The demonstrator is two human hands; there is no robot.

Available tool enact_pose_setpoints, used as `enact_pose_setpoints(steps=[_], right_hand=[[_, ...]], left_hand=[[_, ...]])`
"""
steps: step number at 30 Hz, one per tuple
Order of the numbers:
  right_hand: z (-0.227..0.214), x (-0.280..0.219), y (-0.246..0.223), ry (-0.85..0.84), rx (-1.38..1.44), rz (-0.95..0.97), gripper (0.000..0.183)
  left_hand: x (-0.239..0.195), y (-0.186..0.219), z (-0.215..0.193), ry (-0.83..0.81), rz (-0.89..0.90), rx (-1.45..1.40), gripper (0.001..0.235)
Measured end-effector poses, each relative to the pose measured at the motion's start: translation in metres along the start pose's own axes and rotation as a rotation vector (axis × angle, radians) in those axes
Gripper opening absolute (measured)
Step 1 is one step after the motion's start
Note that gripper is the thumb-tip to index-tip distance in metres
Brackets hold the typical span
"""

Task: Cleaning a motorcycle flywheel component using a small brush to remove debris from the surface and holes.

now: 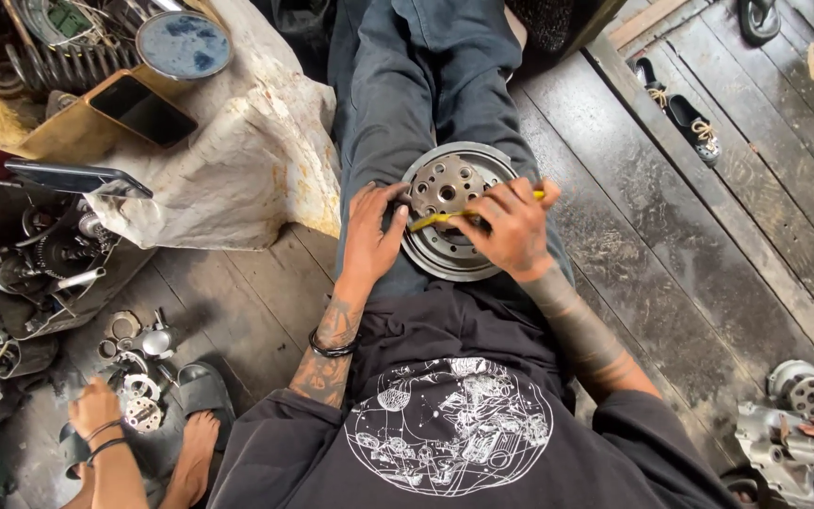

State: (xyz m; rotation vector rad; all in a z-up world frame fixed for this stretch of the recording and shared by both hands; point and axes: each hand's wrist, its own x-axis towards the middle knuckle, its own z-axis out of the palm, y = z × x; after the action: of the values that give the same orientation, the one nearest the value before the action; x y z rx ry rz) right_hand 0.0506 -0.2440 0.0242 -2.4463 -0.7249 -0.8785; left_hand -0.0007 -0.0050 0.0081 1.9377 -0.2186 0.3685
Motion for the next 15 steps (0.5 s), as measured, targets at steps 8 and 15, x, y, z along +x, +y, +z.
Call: enact_pose_setpoints(steps=[8, 15], right_hand=[[0.001, 0.020, 0.010, -0.065, -0.096, 0.132, 0.033], [0.019, 0.010, 0.026, -0.067, -0.096, 0.148, 0.030]], left_hand=[[-0.004, -0.008, 0.002, 0.048, -0.063, -0.028, 0.048], [-0.006, -0.003, 0.000, 0.009, -0.060, -0.032, 0.051]])
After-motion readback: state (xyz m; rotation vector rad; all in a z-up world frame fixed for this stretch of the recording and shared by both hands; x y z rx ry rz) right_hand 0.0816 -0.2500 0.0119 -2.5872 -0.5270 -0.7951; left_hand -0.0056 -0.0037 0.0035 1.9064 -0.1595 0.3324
